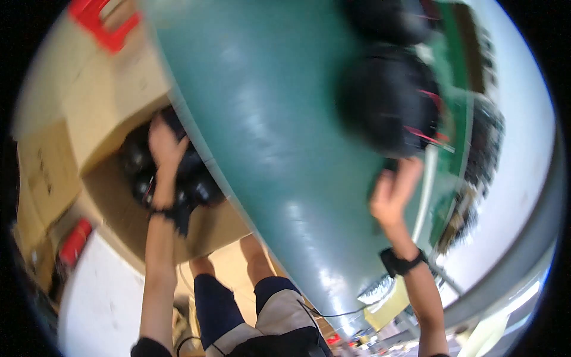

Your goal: Apply hot glue to secure internal wires inside a plastic dome housing for assembly.

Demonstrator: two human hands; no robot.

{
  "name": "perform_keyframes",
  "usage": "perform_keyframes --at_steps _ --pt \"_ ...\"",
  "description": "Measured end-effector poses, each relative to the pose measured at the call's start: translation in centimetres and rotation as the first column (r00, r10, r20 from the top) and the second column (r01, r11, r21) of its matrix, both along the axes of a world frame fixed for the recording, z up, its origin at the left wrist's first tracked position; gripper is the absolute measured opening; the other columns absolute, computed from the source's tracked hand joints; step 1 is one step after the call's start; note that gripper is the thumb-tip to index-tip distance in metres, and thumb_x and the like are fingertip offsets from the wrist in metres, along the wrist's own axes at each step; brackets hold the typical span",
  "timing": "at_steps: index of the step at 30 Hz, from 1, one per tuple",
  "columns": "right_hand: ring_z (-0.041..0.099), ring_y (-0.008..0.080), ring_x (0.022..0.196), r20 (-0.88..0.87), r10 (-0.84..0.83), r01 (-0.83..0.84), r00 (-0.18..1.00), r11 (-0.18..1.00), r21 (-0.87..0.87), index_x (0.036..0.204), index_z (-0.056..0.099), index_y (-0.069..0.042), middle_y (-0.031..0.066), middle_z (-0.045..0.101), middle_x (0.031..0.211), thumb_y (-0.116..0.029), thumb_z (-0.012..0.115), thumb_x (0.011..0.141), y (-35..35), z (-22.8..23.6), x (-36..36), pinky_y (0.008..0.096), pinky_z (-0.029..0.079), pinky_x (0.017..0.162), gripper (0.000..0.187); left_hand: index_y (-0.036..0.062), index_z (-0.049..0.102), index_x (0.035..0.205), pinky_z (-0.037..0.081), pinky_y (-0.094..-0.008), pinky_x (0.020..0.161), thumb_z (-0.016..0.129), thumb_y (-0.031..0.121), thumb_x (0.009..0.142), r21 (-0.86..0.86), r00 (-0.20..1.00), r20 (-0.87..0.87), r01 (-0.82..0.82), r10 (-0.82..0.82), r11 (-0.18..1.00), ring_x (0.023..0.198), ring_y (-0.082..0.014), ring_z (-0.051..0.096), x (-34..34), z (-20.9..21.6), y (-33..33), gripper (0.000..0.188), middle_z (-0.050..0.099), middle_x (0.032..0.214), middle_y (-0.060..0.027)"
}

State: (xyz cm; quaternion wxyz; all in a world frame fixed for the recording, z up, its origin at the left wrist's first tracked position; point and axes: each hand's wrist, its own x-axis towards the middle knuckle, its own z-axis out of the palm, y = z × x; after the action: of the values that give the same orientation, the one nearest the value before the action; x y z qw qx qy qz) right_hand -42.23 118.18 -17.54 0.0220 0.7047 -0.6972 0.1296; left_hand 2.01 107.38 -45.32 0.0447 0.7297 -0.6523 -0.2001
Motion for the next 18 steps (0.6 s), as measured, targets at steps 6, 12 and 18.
perform_keyframes --at_steps 6,12,18 --pt "0.052 0.0407 0.119 0.127 -0.019 0.021 0.992 1.000 -0.020 0.118 0.060 0.001 0.0225 0.053 0.129 -0.003 0.056 0.075 -1.4 1.4 -0.2 0.0510 0.042 0.101 0.043 0.0024 0.065 0.112 0.056 -0.0366 0.078 0.080 0.013 0.080 0.119 0.616 -0.781 0.303 -0.099 0.945 0.084 -0.0281 0.070 -6.7 30.2 0.1 0.037 0.071 0.094 -0.0146" --pt "0.053 0.0393 0.119 0.217 0.006 0.010 0.976 0.997 -0.073 0.118 0.061 -0.001 0.0209 0.056 0.126 -0.004 0.056 0.075 -2.8 1.0 2.2 0.0489 0.043 0.102 0.043 0.0109 0.035 0.153 0.051 -0.0450 0.086 0.091 0.037 0.057 -0.524 0.655 -0.248 0.529 -0.714 0.667 0.116 -0.0408 0.051 -24.2 35.5 -7.7 0.114 0.041 0.141 -0.0247" --pt "0.050 0.0400 0.122 0.140 -0.001 0.004 0.990 1.000 -0.017 0.120 0.059 0.003 0.0234 0.053 0.131 -0.002 0.050 0.080 -1.8 1.6 0.2 0.0486 0.041 0.106 0.042 0.0064 0.034 0.153 0.047 -0.0503 0.102 0.091 0.025 0.055 -0.474 0.569 -0.528 0.419 -0.631 0.774 0.125 -0.0484 0.044 -17.5 34.7 -1.0 0.115 0.038 0.141 -0.0279"
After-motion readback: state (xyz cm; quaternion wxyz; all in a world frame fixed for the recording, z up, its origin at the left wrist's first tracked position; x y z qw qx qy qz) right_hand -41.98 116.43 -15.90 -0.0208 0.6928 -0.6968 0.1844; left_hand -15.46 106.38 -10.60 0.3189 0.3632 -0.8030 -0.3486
